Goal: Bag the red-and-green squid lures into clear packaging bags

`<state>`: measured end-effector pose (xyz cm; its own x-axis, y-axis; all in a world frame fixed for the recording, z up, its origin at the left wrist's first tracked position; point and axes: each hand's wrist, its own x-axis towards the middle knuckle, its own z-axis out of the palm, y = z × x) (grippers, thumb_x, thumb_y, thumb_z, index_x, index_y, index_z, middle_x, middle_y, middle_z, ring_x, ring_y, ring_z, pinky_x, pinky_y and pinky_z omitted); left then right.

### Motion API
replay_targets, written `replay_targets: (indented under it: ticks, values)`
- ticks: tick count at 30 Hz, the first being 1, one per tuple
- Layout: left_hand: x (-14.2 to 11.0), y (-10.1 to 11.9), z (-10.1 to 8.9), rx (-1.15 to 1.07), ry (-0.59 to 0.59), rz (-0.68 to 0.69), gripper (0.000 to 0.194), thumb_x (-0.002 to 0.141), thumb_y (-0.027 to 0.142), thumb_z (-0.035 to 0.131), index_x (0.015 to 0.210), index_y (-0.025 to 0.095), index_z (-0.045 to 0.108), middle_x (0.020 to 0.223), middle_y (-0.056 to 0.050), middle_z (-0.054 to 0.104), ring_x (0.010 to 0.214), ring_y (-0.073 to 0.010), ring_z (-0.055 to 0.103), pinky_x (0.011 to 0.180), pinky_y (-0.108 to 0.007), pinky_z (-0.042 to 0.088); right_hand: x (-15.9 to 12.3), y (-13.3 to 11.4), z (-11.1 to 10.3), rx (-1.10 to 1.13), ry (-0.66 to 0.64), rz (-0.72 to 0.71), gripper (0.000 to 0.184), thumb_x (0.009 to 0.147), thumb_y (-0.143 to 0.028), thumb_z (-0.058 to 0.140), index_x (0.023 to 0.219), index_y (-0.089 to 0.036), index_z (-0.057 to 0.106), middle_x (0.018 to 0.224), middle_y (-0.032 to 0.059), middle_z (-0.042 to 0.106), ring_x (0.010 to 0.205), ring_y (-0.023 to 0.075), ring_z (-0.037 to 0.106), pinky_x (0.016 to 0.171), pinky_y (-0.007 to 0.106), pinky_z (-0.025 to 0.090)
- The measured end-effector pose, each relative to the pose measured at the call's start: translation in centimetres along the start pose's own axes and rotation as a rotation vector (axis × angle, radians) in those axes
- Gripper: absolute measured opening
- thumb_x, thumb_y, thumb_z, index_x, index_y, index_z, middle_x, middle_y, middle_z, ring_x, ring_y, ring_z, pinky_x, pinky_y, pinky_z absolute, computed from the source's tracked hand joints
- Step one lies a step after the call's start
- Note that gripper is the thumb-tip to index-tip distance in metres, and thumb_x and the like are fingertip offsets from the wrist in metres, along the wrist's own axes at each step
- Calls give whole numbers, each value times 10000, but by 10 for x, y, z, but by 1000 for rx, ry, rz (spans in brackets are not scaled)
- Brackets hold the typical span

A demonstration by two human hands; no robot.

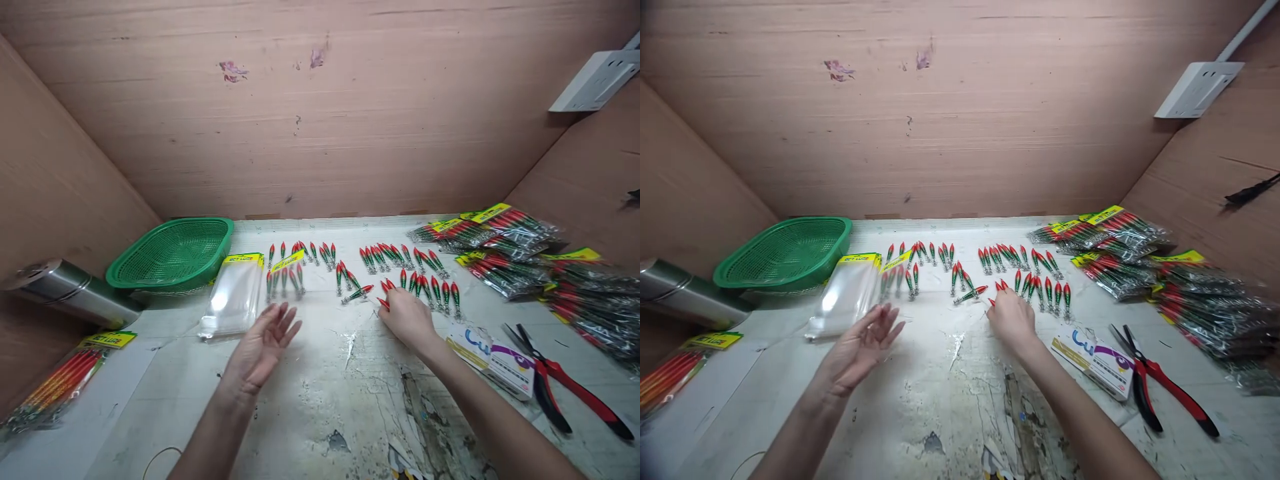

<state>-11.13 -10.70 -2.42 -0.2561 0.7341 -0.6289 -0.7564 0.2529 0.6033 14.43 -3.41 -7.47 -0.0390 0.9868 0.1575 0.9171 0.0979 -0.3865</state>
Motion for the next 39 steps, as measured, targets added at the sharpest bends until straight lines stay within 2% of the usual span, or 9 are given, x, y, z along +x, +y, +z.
replay_targets:
  ticks: [5,9,12,15,19,22,28,33,39]
  values:
    - [-9,-36,7,-77,-11,-51,166,810,-23,567,797,143,558,866,-55,733,767,-168,719,770,-368,593,-34,-2,-41,202,-109,-44,196,869,-331,457,715,-215,489,652,6,540,542,137,497,484,253,364]
    - [-8,-63,5,-3,-49,59,238,748,-8,668,897,157,585,810,-21,725,732,-137,711,724,-277,583,-72,-19,-63,564,-158,-141,216,952,-383,379,869,-218,491,682,-6,548,558,121,504,494,229,425]
    - [-7,-77,3,42,-92,97,267,683,70,764,887,145,610,756,-21,720,717,-123,700,699,-229,564,-95,-42,-62,622,-41,-293,118,943,-285,457,967,-217,549,765,12,589,666,127,578,586,220,480]
    - [-8,-82,1,48,-144,84,312,629,145,821,880,140,636,727,-30,723,715,-123,695,680,-207,549,-107,-61,-46,509,23,-434,141,932,-205,478,1026,-212,583,817,30,584,684,123,590,612,214,488]
    - [-13,-78,0,3,-202,13,298,638,247,818,876,138,677,756,-42,731,742,-170,709,654,-231,552,-106,-64,-22,297,70,-381,199,925,-168,441,1060,-181,586,826,50,554,657,141,571,568,242,473]
    - [-16,-77,-1,0,-222,-55,271,711,308,756,906,126,702,865,-83,742,823,-235,715,684,-300,574,-101,-59,-16,261,74,-382,255,904,-131,432,1110,-178,575,842,56,562,719,164,584,593,260,478]
    - [-19,-77,-1,10,-251,-92,240,785,324,700,914,122,717,905,-97,740,850,-229,710,722,-307,580,-94,-61,-28,288,57,-400,281,909,-119,418,1114,-193,596,844,57,568,768,169,584,660,277,491]
    - [-17,-70,-1,-6,-200,-61,245,806,366,675,893,144,735,933,-87,736,855,-215,708,697,-273,578,-94,-58,-43,255,67,-359,246,911,-158,453,1089,-216,612,814,42,562,730,164,592,595,261,467]
    - [-22,-75,-1,120,-358,-118,366,725,424,742,933,123,734,1045,-117,712,854,-228,696,728,-294,567,-86,-64,-38,365,53,-399,112,877,-114,507,919,-204,560,825,44,596,785,177,582,643,276,484]
